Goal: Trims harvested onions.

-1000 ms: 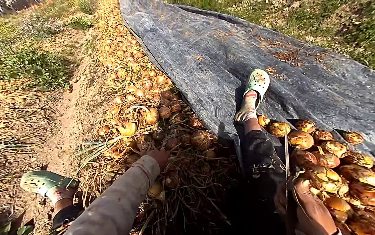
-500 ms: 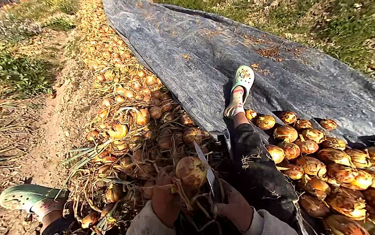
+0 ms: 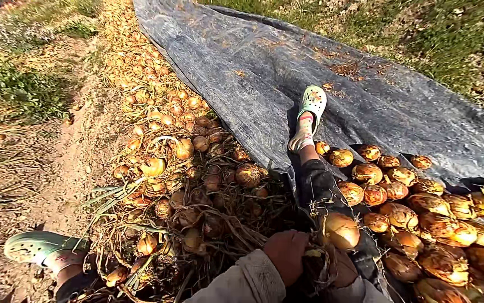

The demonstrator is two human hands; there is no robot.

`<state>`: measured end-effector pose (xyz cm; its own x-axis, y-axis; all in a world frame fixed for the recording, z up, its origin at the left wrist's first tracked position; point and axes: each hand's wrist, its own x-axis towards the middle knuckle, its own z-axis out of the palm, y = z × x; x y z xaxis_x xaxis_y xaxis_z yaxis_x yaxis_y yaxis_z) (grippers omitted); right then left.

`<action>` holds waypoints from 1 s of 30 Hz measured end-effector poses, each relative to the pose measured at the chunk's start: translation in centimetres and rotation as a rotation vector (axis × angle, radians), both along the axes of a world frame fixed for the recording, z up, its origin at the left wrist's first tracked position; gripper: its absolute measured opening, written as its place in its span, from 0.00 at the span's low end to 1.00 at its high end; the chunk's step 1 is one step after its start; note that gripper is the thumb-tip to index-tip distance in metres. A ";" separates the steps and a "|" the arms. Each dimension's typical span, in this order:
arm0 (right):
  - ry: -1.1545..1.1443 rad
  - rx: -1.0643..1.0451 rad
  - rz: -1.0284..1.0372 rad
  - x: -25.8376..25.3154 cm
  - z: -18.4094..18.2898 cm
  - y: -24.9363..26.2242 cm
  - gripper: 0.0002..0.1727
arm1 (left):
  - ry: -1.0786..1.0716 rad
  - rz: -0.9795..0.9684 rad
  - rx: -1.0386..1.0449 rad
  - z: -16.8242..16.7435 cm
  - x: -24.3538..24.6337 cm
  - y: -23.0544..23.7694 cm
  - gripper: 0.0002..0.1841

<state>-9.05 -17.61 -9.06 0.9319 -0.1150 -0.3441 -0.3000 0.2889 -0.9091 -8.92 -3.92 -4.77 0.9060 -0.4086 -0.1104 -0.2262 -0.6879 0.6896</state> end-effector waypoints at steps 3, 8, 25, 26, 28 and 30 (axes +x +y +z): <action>-0.375 -0.091 -0.111 2.6 1.2 -3.3 0.09 | -0.431 -0.021 -0.077 0.9 4.2 -3.2 0.11; -0.411 -0.426 -0.147 4.1 5.2 -8.7 0.27 | -0.144 0.108 -0.053 4.4 9.7 -4.9 0.17; -0.242 -0.186 0.360 3.7 2.5 -0.6 0.35 | 0.671 0.012 0.780 -3.5 -16.7 24.3 0.23; -0.233 -0.194 0.382 3.8 2.4 0.3 0.33 | 0.723 0.117 0.875 -2.2 -18.0 26.4 0.25; -0.209 -0.206 0.439 3.9 2.1 1.9 0.31 | 0.705 0.355 1.012 0.0 -21.8 31.4 0.28; -0.148 -0.196 0.493 4.2 1.7 3.3 0.29 | 0.642 0.606 1.127 1.6 -27.6 37.3 0.26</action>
<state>-4.88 -14.30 -7.40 0.9284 0.2983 -0.2216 -0.2220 -0.0329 -0.9745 -36.53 33.35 -3.20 0.5759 0.5957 -0.5599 0.4308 -0.8032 -0.4114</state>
